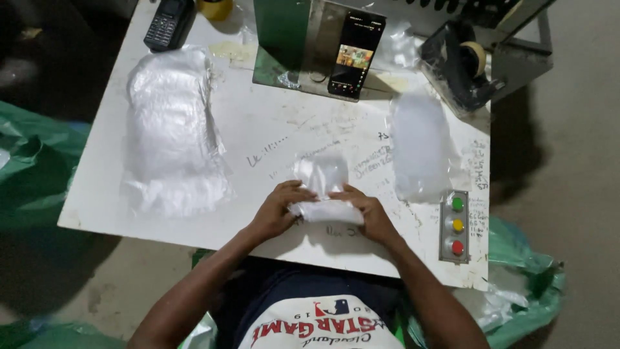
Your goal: Packaging small white components into individual plastic bags at a factory workbench.
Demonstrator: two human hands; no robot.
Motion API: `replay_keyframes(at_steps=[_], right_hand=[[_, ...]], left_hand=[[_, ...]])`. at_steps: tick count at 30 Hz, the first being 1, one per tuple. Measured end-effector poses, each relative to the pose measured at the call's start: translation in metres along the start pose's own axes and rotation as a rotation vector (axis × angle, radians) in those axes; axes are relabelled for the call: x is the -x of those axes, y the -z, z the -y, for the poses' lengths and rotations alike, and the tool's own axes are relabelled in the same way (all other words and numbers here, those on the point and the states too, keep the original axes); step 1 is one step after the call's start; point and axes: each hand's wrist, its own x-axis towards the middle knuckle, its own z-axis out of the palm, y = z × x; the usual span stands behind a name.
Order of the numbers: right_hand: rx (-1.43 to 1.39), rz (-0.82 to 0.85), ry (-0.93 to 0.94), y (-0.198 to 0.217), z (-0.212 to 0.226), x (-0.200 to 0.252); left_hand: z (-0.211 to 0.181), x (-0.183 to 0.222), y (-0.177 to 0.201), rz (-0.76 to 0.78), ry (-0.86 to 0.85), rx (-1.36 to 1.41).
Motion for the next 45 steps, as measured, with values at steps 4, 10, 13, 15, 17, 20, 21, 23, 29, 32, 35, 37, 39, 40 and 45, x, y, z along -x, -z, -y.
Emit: replay_keyframes(at_steps=[4, 10, 13, 15, 17, 20, 21, 23, 29, 32, 35, 37, 39, 40, 45], right_hand=[[0.245, -0.294, -0.162, -0.006, 0.024, 0.001], [0.592, -0.042, 0.386, -0.017, -0.026, -0.016], [0.329, -0.138, 0.161, -0.018, -0.046, -0.013], [0.087, -0.241, -0.151, -0.022, -0.02, -0.021], [-0.29, -0.732, -0.677, -0.032, 0.027, -0.033], [-0.284, -0.881, -0.479, -0.031, 0.024, -0.026], [-0.286, -0.882, -0.451, -0.033, 0.031, -0.028], [-0.352, -0.997, -0.34, -0.04, 0.044, -0.022], [-0.072, -0.8, -0.316, -0.068, 0.089, -0.017], [0.163, -0.659, 0.023, -0.067, 0.091, -0.016], [-0.246, -0.667, -0.301, -0.064, 0.033, -0.003], [-0.349, -0.715, -0.327, -0.058, 0.026, 0.003], [-0.457, -0.773, -0.348, -0.049, 0.023, 0.007], [-0.458, -0.798, -0.317, -0.043, 0.023, 0.009], [-0.249, -0.913, -0.398, -0.027, 0.034, 0.025]], left_hand=[[-0.034, -0.017, 0.026, -0.114, 0.624, 0.262], [-0.053, -0.045, 0.039, -0.048, 0.815, 0.466], [-0.068, -0.046, 0.048, -0.248, 0.783, 0.487], [-0.064, -0.046, 0.05, -0.396, 0.77, 0.443], [-0.052, -0.038, 0.036, -0.334, 0.53, -0.567], [-0.037, -0.026, 0.014, -0.478, 0.202, -0.867], [-0.037, -0.027, 0.005, -0.494, 0.183, -0.879], [-0.04, -0.022, -0.018, -0.743, 0.063, -0.562], [-0.091, -0.048, -0.016, -0.586, 0.598, 1.011], [-0.088, -0.035, -0.025, -0.53, 0.508, 1.125], [-0.091, -0.027, 0.0, -0.399, 0.538, 0.66], [-0.054, -0.002, 0.025, -0.5, 0.534, 0.561], [-0.022, 0.025, 0.061, -0.59, 0.524, 0.461], [-0.008, 0.043, 0.083, -0.812, 0.543, 0.248], [-0.003, 0.098, 0.155, -1.029, 0.745, -0.466]])
